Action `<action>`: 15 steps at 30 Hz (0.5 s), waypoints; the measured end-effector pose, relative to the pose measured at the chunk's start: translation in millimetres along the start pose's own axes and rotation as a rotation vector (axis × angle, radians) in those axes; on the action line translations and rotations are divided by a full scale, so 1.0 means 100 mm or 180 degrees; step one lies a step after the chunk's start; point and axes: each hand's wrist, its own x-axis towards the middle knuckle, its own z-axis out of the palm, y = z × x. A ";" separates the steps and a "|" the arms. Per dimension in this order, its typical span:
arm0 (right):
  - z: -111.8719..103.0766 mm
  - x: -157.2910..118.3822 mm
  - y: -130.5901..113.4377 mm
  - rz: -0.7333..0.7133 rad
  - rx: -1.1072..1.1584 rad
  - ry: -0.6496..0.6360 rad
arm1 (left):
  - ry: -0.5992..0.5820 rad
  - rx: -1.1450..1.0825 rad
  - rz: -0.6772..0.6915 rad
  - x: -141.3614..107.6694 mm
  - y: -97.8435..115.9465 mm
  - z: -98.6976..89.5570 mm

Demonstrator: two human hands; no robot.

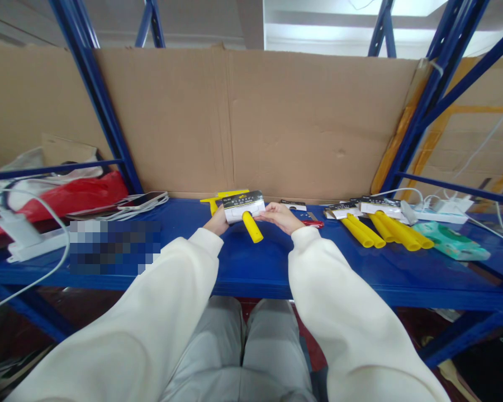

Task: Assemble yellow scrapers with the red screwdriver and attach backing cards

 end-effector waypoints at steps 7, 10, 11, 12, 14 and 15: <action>-0.01 0.01 0.02 -0.0114 -0.0010 0.0216 | 0.0016 -0.0066 -0.0371 0.02 0.03 0.03; -0.02 0.02 0.04 -0.0117 -0.0050 0.0358 | 0.0048 0.0027 -0.0516 0.04 0.04 -0.02; -0.02 0.02 0.04 -0.0128 -0.0062 0.0416 | 0.0072 0.0071 -0.0543 0.05 0.04 -0.04; -0.03 0.03 0.05 -0.0143 -0.0075 0.0474 | 0.0112 0.0108 -0.0551 0.06 0.04 -0.06; -0.03 0.04 0.05 -0.0181 -0.0094 0.0577 | 0.0198 0.0197 -0.0559 0.07 0.03 -0.08; -0.03 0.04 0.05 -0.0198 -0.0097 0.0616 | 0.0228 0.0262 -0.0553 0.08 0.03 -0.09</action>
